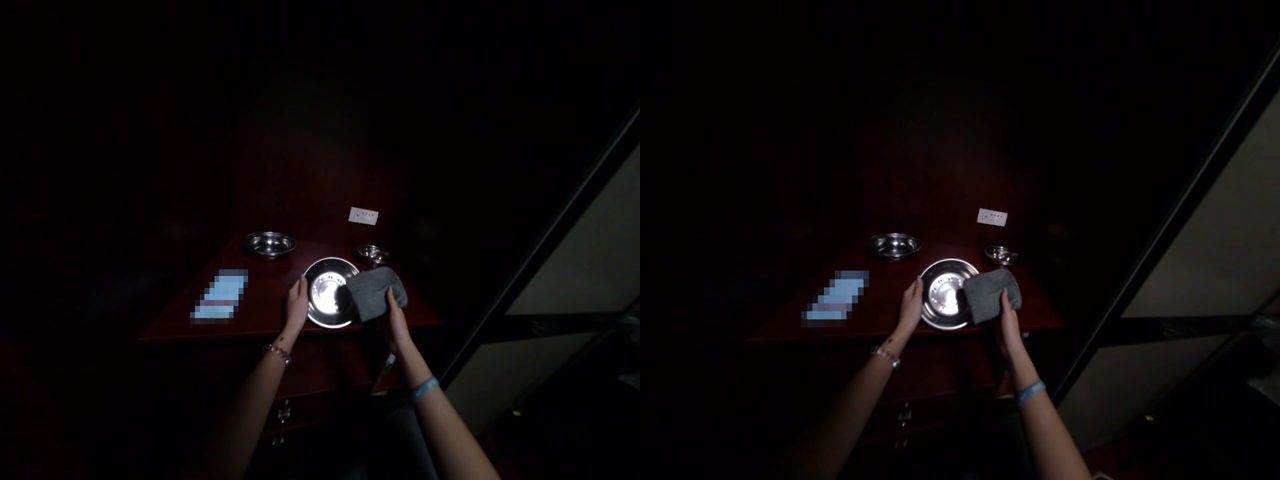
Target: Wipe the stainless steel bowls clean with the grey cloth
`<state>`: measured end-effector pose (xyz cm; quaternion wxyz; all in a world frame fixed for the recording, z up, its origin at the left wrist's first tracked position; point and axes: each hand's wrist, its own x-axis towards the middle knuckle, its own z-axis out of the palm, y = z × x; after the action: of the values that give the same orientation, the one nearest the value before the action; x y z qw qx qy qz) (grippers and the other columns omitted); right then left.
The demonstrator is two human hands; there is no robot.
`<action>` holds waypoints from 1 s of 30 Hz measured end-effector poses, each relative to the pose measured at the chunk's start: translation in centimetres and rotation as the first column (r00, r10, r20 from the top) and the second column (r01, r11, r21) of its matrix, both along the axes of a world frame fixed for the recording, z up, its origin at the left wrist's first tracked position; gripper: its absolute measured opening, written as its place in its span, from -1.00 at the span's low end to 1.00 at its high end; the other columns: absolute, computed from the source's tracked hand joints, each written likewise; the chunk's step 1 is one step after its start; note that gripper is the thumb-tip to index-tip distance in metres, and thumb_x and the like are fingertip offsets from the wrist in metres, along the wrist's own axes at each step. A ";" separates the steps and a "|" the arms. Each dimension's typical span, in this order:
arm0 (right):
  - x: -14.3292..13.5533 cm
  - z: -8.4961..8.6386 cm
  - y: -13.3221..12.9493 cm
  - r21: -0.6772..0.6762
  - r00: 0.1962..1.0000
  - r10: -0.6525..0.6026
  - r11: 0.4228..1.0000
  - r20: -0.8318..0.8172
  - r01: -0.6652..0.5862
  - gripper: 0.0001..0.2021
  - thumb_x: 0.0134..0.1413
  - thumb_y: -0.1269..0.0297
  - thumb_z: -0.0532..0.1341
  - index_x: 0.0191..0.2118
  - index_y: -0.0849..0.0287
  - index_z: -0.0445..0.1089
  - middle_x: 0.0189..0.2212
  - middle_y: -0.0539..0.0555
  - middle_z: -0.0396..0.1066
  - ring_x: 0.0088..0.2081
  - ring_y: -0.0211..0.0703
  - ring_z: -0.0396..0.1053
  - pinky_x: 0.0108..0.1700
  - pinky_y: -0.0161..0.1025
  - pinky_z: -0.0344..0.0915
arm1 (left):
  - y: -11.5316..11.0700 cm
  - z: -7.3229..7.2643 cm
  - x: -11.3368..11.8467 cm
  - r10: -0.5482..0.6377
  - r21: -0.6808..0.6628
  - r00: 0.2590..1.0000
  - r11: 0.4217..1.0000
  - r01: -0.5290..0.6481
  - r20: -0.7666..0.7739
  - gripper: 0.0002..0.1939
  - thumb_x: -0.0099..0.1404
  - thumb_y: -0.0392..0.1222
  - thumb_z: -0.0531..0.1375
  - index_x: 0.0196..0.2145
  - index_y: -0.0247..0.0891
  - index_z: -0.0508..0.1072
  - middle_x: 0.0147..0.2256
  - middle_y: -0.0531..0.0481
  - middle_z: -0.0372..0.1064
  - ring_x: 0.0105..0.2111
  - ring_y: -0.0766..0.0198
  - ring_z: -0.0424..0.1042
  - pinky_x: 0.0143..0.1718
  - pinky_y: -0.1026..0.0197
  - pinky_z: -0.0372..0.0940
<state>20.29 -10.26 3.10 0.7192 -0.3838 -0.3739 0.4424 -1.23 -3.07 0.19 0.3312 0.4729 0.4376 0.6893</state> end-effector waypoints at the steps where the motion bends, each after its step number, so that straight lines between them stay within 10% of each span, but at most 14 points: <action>1: 0.5 0.3 0.2 -0.021 0.998 0.010 1.000 -0.060 -0.011 -0.60 0.10 -0.07 0.26 -0.13 0.18 0.49 -0.18 0.12 0.58 -0.07 -0.06 0.52 0.04 -0.13 0.42 | 0.0 -0.1 0.0 0.002 0.002 1.000 1.000 -0.002 -0.002 -0.50 0.37 0.17 0.00 -0.24 -0.31 0.51 -0.22 -0.19 0.54 -0.19 0.10 0.49 -0.09 0.14 0.34; 10: 3.2 0.7 1.4 -0.005 0.933 -0.219 0.973 0.284 0.231 -0.48 0.08 -0.15 0.24 -0.09 0.25 0.52 -0.10 0.21 0.56 0.00 0.06 0.48 0.15 -0.05 0.32 | 0.2 -0.1 0.0 -0.007 -0.002 1.000 1.000 0.007 -0.028 -0.50 0.38 0.16 -0.03 -0.23 -0.32 0.50 -0.22 -0.22 0.54 -0.18 0.10 0.49 -0.08 0.12 0.33; 19: -2.0 -2.5 0.6 0.103 0.759 0.083 0.976 0.646 -0.194 -0.21 0.04 -0.11 0.32 0.35 -0.03 0.14 0.45 0.03 -0.17 0.44 0.00 -0.22 0.42 -0.02 -0.25 | 0.1 0.0 -0.1 -0.020 -0.008 1.000 1.000 0.020 0.021 -0.44 0.35 0.24 -0.01 -0.19 -0.31 0.52 -0.16 -0.23 0.54 -0.15 0.05 0.50 -0.04 0.09 0.33; 25: -1.7 -1.3 1.1 0.120 0.803 -0.008 0.990 0.596 -0.079 -0.48 0.26 -0.16 0.02 0.01 0.13 0.47 0.12 0.16 0.41 0.20 -0.01 0.30 0.32 -0.02 0.06 | 0.3 -0.1 0.1 -0.042 0.029 0.998 0.999 0.041 0.053 -0.44 0.34 0.25 0.02 -0.21 -0.31 0.53 -0.16 -0.22 0.55 -0.15 0.08 0.50 -0.08 0.14 0.34; 30: -2.2 -2.3 2.3 0.184 0.776 -0.238 0.970 0.585 0.159 -0.55 0.12 -0.01 0.23 0.03 0.15 0.26 -0.13 0.15 0.53 -0.12 -0.07 0.50 0.01 -0.12 0.37 | 0.2 -0.1 0.0 -0.050 0.083 0.996 0.996 0.044 0.071 -0.48 0.33 0.22 0.06 -0.28 -0.33 0.52 -0.31 -0.16 0.53 -0.26 0.14 0.49 -0.20 0.18 0.36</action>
<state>18.08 -8.01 0.84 0.6277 -0.4962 -0.5672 0.1950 -1.25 -2.91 0.07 0.3435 0.4706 0.3854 0.7156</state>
